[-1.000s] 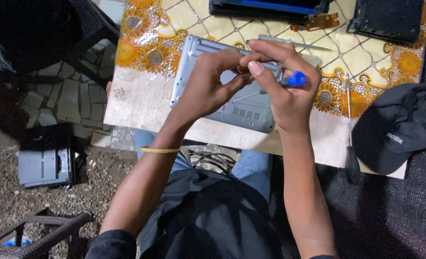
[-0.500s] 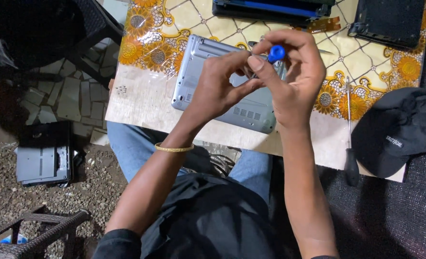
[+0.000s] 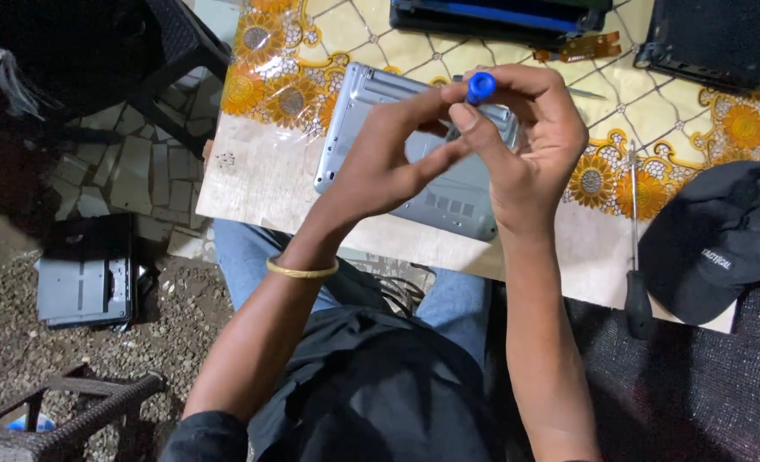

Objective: Removing screws from a laptop casing using a screwdriver and cleaning the area with a brush.

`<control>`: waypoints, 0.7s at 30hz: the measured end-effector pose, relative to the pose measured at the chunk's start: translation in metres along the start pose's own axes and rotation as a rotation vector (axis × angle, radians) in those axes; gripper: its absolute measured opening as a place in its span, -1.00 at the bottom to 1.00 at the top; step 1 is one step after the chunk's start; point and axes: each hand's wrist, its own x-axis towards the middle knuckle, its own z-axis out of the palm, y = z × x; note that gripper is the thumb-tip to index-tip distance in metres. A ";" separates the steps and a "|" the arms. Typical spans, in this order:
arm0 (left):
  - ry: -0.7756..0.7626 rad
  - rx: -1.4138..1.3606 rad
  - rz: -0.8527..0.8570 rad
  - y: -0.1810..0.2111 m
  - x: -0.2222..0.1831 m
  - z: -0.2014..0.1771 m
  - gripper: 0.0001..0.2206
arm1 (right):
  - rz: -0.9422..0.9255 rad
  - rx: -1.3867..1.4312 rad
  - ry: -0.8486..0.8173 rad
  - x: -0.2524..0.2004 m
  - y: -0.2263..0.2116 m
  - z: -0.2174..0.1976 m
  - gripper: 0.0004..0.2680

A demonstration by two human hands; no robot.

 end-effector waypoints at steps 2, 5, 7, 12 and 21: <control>0.066 0.079 0.044 -0.005 0.006 0.006 -0.60 | -0.016 -0.019 -0.014 0.004 -0.003 0.001 -0.76; 0.168 0.178 0.102 -0.005 0.007 0.017 -0.70 | -0.005 -0.042 -0.028 -0.002 -0.005 0.003 -0.78; 0.203 0.212 0.131 -0.001 0.009 0.013 -0.72 | 0.002 -0.038 -0.026 0.001 -0.005 0.003 -0.80; 0.174 0.226 0.117 -0.001 0.007 0.013 -0.74 | -0.006 -0.129 -0.067 -0.003 -0.008 0.000 -0.77; 0.218 0.280 0.163 -0.002 0.008 0.022 -0.72 | 0.017 -0.127 -0.052 -0.007 -0.007 -0.001 -0.75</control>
